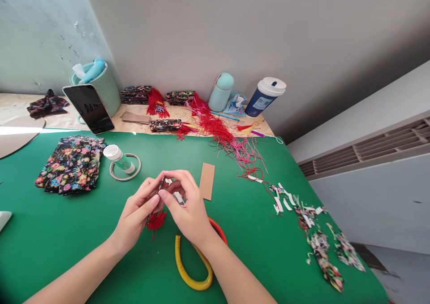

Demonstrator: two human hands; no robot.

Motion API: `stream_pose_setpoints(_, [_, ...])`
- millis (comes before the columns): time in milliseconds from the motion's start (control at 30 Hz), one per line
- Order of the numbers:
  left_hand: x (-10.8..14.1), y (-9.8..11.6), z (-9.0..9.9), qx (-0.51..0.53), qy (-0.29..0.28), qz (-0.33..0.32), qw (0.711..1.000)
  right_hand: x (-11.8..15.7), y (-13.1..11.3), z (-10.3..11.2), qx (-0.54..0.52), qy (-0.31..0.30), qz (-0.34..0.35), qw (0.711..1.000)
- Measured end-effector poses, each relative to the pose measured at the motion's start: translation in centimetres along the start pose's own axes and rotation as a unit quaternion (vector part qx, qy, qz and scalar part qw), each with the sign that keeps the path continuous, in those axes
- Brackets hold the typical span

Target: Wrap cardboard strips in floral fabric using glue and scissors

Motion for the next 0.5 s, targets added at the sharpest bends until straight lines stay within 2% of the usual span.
stream_pose_setpoints(300, [0.2, 0.5, 0.3, -0.032, 0.031, -0.039, 0.998, -0.1, -0.4, 0.4, -0.003, 0.019, 0.018, 1.0])
stream_pose_setpoints(400, [0.5, 1.2, 1.1, -0.117, 0.079, -0.078, 0.987, -0.1, -0.4, 0.6, -0.04, 0.018, 0.009, 0.999])
stream_pose_setpoints(500, [0.8, 2.5, 1.7, -0.227, 0.128, -0.135, 0.956, -0.1, 0.2, 0.7, -0.076, 0.031, -0.029, 0.996])
Point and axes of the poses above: each hand's wrist, its own x-axis away from the middle knuckle, its own z-axis out of the back of the hand, y = z × x, the point moved 9 cm from there along -x, towards the middle knuckle, and after that the axes turned 2 degrees about -z, right-handed, at the moved point
